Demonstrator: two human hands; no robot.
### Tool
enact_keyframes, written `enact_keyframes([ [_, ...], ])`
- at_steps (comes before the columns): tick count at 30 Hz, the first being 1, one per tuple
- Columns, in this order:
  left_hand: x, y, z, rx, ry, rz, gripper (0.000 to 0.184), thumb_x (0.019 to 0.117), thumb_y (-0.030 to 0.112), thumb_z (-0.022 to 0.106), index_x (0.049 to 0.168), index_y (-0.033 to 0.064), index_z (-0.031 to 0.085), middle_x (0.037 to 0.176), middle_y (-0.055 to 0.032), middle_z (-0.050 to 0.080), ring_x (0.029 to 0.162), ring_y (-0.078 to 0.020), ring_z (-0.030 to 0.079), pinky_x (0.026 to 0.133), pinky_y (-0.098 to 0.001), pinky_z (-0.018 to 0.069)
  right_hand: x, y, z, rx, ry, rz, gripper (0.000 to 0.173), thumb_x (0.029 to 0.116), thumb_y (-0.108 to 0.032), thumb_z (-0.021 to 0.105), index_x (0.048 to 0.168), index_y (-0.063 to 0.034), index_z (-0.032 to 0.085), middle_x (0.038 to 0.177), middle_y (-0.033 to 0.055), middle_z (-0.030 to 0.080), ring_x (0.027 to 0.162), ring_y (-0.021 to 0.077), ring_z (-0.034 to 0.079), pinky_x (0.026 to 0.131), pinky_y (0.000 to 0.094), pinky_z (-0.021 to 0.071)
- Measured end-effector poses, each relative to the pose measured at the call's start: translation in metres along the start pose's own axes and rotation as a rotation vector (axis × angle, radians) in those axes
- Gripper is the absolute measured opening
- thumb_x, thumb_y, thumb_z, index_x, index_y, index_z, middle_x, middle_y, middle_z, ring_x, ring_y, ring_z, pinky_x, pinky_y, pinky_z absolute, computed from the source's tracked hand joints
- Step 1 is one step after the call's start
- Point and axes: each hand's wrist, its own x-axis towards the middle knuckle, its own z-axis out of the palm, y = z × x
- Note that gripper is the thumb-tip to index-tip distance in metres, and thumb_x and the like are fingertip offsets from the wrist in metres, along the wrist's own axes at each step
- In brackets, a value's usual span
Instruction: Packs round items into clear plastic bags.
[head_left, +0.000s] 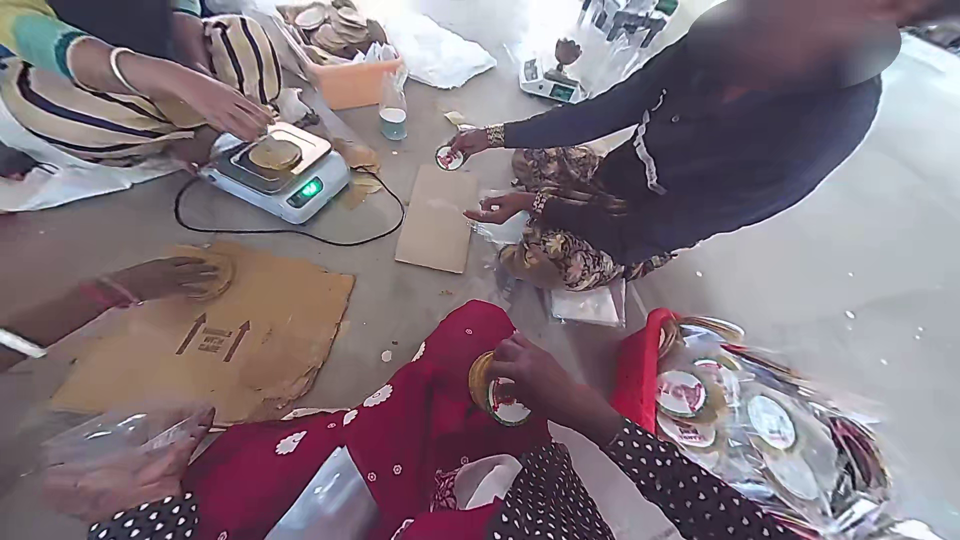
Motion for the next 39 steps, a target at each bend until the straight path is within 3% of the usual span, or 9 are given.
enact_keyframes([
  [2, -0.001, 0.002, 0.003, -0.018, 0.020, -0.047, 0.075, 0.1005, 0.070, 0.011, 0.146, 0.0162, 0.038, 0.124, -0.0168, 0.059, 0.104, -0.0314, 0.063, 0.083, -0.0561, 0.0552, 0.000, -0.003, -0.008, 0.017, -0.085, 0.020, 0.028, 0.0841, -0.011, 0.079, 0.111, -0.0117, 0.075, 0.108, 0.0164, 0.070, 0.109, 0.0376, 0.064, 0.092, 0.0517, 0.0533],
  [6, -0.002, 0.004, 0.006, -0.029, 0.004, -0.051, 0.075, 0.0998, 0.071, 0.010, 0.142, 0.0175, 0.041, 0.123, -0.0137, 0.060, 0.104, -0.0303, 0.063, 0.083, -0.0564, 0.0544, -0.004, -0.005, -0.010, -0.021, -0.142, 0.024, 0.036, 0.0796, -0.013, 0.084, 0.114, -0.0135, 0.072, 0.112, 0.0150, 0.068, 0.111, 0.0365, 0.063, 0.090, 0.0500, 0.0544],
  [15, -0.006, 0.004, 0.009, -0.006, 0.016, -0.058, 0.077, 0.1013, 0.068, 0.007, 0.148, 0.0145, 0.035, 0.130, -0.0168, 0.056, 0.109, -0.0305, 0.061, 0.087, -0.0540, 0.0540, -0.006, -0.001, -0.008, -0.049, -0.082, 0.007, 0.028, 0.0778, -0.015, 0.086, 0.102, -0.0063, 0.075, 0.101, 0.0189, 0.067, 0.104, 0.0389, 0.063, 0.092, 0.0513, 0.0514],
  [19, -0.013, 0.007, 0.014, 0.015, 0.001, -0.057, 0.078, 0.1009, 0.069, 0.005, 0.145, 0.0123, 0.036, 0.121, -0.0162, 0.060, 0.100, -0.0285, 0.064, 0.081, -0.0500, 0.0563, -0.009, 0.001, -0.029, 0.196, 0.107, 0.131, 0.013, 0.0865, -0.019, 0.079, 0.090, -0.0064, 0.077, 0.091, 0.0097, 0.074, 0.092, 0.0257, 0.070, 0.085, 0.0447, 0.0543],
  [23, -0.010, 0.006, 0.013, -0.008, 0.011, -0.044, 0.073, 0.1022, 0.068, 0.012, 0.149, 0.0163, 0.034, 0.130, -0.0164, 0.057, 0.108, -0.0312, 0.062, 0.085, -0.0556, 0.0545, -0.010, 0.004, -0.034, 0.483, 0.330, 0.329, 0.017, 0.0913, -0.022, 0.074, 0.093, -0.0057, 0.077, 0.086, 0.0000, 0.073, 0.080, 0.0021, 0.067, 0.077, 0.0219, 0.0554],
  [26, -0.013, 0.008, 0.016, -0.009, 0.017, -0.045, 0.072, 0.1028, 0.066, 0.010, 0.148, 0.0149, 0.035, 0.128, -0.0163, 0.057, 0.107, -0.0303, 0.062, 0.085, -0.0541, 0.0550, -0.009, -0.003, -0.026, 0.603, 0.409, 0.396, 0.016, 0.0955, -0.020, 0.069, 0.092, -0.0051, 0.074, 0.080, -0.0045, 0.071, 0.073, -0.0033, 0.065, 0.072, 0.0172, 0.0550],
  [32, -0.006, 0.006, 0.010, -0.100, 0.062, -0.111, 0.077, 0.0987, 0.073, 0.011, 0.151, 0.0203, 0.032, 0.137, -0.0166, 0.054, 0.116, -0.0330, 0.059, 0.089, -0.0565, 0.0529, 0.000, -0.025, -0.005, 0.679, 0.480, 0.469, 0.029, 0.1036, -0.023, 0.057, 0.082, -0.0079, 0.067, 0.069, -0.0085, 0.062, 0.065, -0.0043, 0.059, 0.065, 0.0174, 0.0508],
  [35, -0.009, 0.009, 0.016, -0.089, 0.071, -0.110, 0.076, 0.0992, 0.072, 0.011, 0.148, 0.0189, 0.036, 0.130, -0.0164, 0.057, 0.110, -0.0326, 0.061, 0.085, -0.0565, 0.0539, 0.025, -0.022, -0.010, 0.593, 0.549, 0.533, 0.021, 0.1018, -0.019, 0.061, 0.095, -0.0028, 0.072, 0.073, -0.0006, 0.065, 0.067, 0.0031, 0.061, 0.067, 0.0246, 0.0526],
  [39, 0.000, 0.005, 0.009, -0.096, 0.060, -0.085, 0.077, 0.0991, 0.073, 0.014, 0.149, 0.0185, 0.035, 0.135, -0.0179, 0.054, 0.115, -0.0363, 0.059, 0.088, -0.0617, 0.0524, 0.076, 0.002, -0.017, 0.384, 0.517, 0.536, 0.027, 0.1049, -0.020, 0.060, 0.124, -0.0028, 0.065, 0.091, 0.0161, 0.070, 0.076, 0.0271, 0.068, 0.071, 0.0473, 0.0570],
])
